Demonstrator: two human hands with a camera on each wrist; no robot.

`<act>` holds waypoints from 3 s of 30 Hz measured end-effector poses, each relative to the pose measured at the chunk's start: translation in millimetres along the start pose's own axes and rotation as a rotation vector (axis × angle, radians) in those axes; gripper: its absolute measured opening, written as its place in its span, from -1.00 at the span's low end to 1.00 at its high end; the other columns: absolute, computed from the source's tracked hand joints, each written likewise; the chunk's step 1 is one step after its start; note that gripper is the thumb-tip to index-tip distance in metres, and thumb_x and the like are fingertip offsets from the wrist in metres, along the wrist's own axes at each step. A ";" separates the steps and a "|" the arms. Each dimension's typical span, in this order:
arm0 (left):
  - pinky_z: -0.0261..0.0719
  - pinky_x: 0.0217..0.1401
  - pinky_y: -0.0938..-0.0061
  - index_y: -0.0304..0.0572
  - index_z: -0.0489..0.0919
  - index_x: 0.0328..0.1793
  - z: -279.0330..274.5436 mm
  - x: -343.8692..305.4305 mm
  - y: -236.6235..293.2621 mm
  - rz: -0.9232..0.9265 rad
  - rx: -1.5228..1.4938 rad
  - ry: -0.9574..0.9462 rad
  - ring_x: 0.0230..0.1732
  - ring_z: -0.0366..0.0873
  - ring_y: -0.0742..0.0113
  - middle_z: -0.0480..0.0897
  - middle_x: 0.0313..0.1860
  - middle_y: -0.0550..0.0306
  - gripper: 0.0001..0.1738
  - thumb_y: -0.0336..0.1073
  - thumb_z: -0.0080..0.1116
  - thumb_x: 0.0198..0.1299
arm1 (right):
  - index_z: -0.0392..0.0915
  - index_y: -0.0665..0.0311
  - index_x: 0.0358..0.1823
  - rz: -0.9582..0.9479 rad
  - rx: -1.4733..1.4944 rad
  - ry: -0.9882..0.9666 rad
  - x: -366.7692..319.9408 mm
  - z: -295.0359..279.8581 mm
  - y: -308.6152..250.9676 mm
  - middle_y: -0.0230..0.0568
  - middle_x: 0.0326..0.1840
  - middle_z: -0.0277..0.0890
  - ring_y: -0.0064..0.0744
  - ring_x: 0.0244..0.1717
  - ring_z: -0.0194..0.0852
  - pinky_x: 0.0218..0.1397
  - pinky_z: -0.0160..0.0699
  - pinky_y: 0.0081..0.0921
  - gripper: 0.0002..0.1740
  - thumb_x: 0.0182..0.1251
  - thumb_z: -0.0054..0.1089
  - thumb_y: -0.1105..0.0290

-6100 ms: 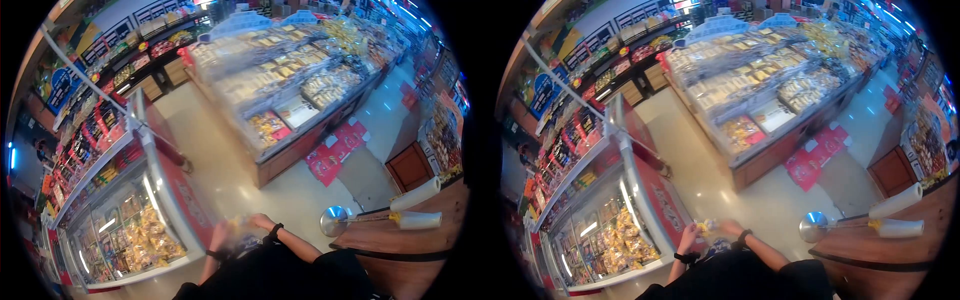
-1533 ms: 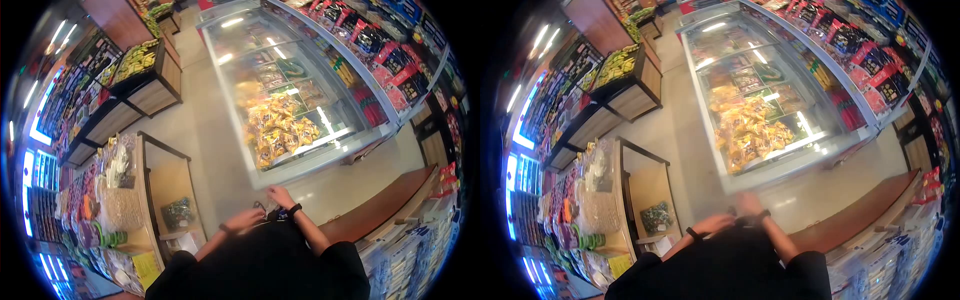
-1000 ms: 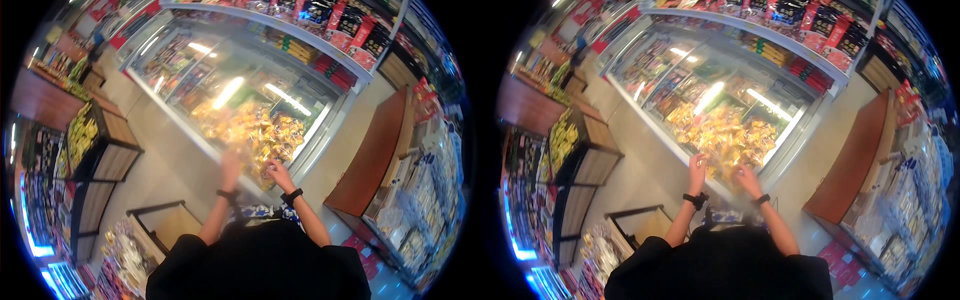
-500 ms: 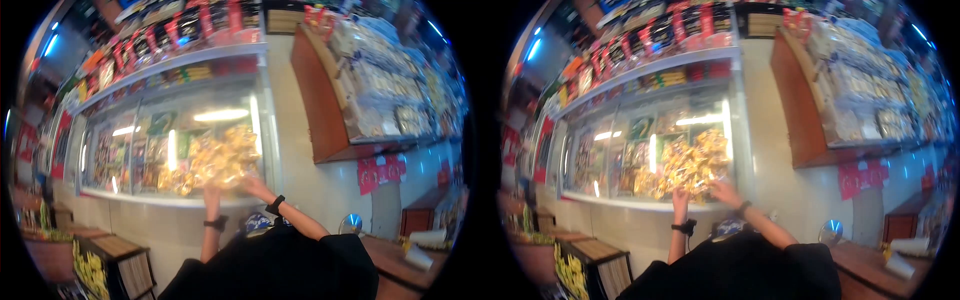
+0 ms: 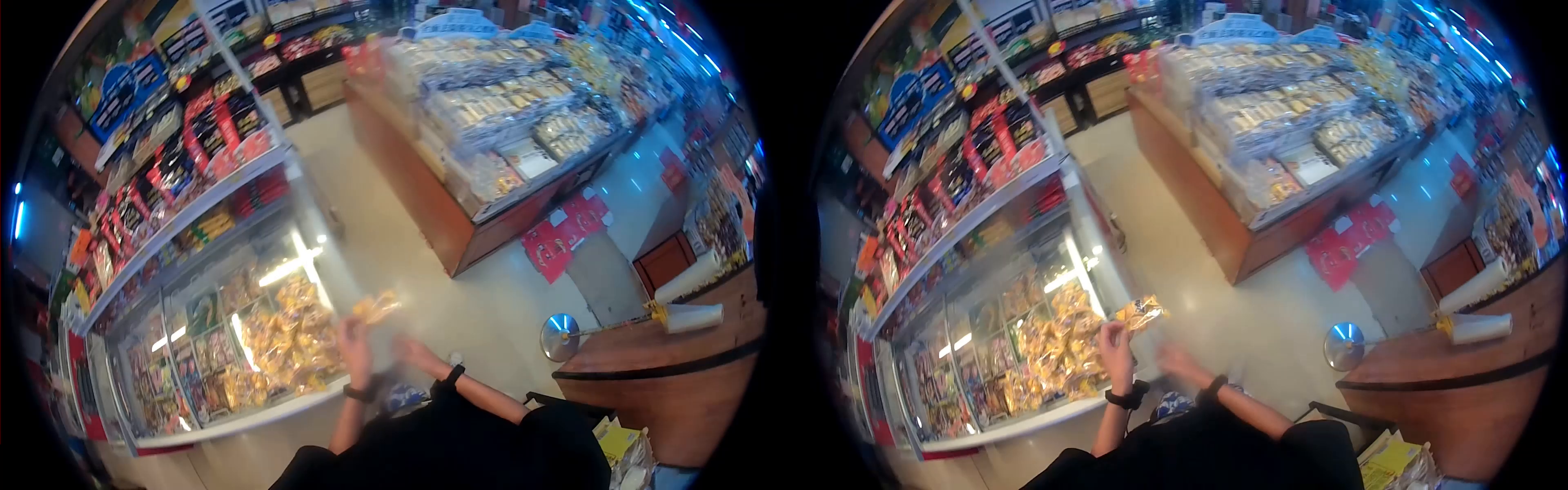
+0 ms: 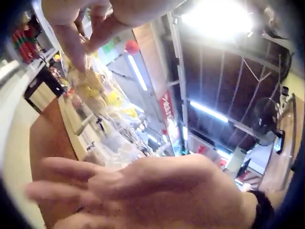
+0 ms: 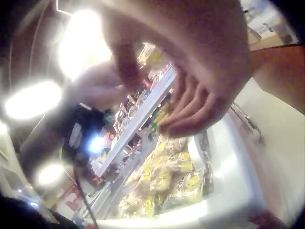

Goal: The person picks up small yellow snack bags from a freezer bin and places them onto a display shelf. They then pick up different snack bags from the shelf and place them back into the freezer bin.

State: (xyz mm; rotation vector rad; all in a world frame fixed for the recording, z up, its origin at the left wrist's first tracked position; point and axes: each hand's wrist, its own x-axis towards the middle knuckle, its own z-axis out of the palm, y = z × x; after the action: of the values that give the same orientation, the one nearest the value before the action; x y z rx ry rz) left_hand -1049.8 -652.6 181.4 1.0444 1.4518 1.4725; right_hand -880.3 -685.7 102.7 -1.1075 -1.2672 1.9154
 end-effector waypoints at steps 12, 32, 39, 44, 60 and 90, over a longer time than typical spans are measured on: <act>0.51 0.00 0.54 -0.29 0.50 -0.18 239.4 -9.6 17.7 0.262 0.112 -0.150 -0.07 0.48 0.42 0.49 -0.20 0.20 -0.94 -0.55 0.09 0.25 | 0.45 0.41 0.18 -0.102 0.186 -0.087 -105.3 -159.3 -56.3 -0.26 -0.01 0.56 -0.51 0.02 0.50 0.07 0.51 -0.51 -0.56 0.37 0.22 0.33; 0.52 0.02 0.49 -0.30 0.53 -0.18 508.3 67.7 -35.8 0.093 0.029 -0.631 -0.11 0.56 0.37 0.56 -0.22 0.14 -0.92 -0.55 0.12 0.20 | 0.22 0.20 0.41 -0.242 0.389 0.822 -119.0 -449.0 -108.6 -0.21 0.23 0.38 -0.42 -0.02 0.51 0.05 0.47 -0.47 -0.41 0.33 0.02 0.38; 0.52 0.03 0.52 -0.33 0.53 -0.19 580.9 118.4 -42.5 0.123 0.062 -0.638 -0.09 0.56 0.36 0.51 -0.18 0.11 -0.92 -0.57 0.06 0.22 | 0.35 0.24 0.32 -0.145 0.198 0.798 -57.7 -552.2 -119.3 -0.24 0.25 0.38 -0.45 0.09 0.44 0.08 0.47 -0.46 -0.46 0.27 -0.01 0.45; 0.51 0.00 0.48 -0.29 0.53 -0.13 599.1 153.6 -35.8 0.180 0.250 -0.557 -0.09 0.53 0.24 0.49 -0.16 0.04 -0.83 -0.57 0.04 0.15 | 0.38 0.25 0.32 -0.119 0.170 0.782 -14.3 -584.2 -166.4 -0.22 0.26 0.41 -0.42 0.19 0.38 0.14 0.41 -0.47 -0.45 0.24 0.01 0.45; 0.35 0.26 0.03 -0.25 0.43 0.11 654.2 224.2 -25.3 0.206 0.741 -0.138 0.16 0.33 -0.32 0.37 0.08 -0.33 -0.53 -0.23 0.20 0.09 | 0.44 0.24 0.27 -0.065 -0.262 0.181 210.8 -729.1 -168.0 -0.23 0.18 0.46 -0.42 0.14 0.41 0.16 0.40 -0.50 -0.50 0.26 0.07 0.44; 0.32 0.33 0.00 -0.32 0.42 0.30 696.1 298.0 -117.6 -0.024 1.186 0.171 0.25 0.38 -0.21 0.40 0.28 -0.31 -0.38 -0.31 0.14 0.05 | 0.44 0.28 0.24 -0.392 -0.960 -0.250 284.4 -712.0 -257.1 0.14 0.40 0.28 0.09 0.42 0.19 0.48 0.17 -0.22 -0.44 0.13 0.11 0.48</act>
State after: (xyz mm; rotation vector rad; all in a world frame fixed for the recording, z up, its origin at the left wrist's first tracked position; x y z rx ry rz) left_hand -496.0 -134.9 69.8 1.5472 2.5295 0.5712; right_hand -389.4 -43.1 105.3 -0.9166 -2.4588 1.1460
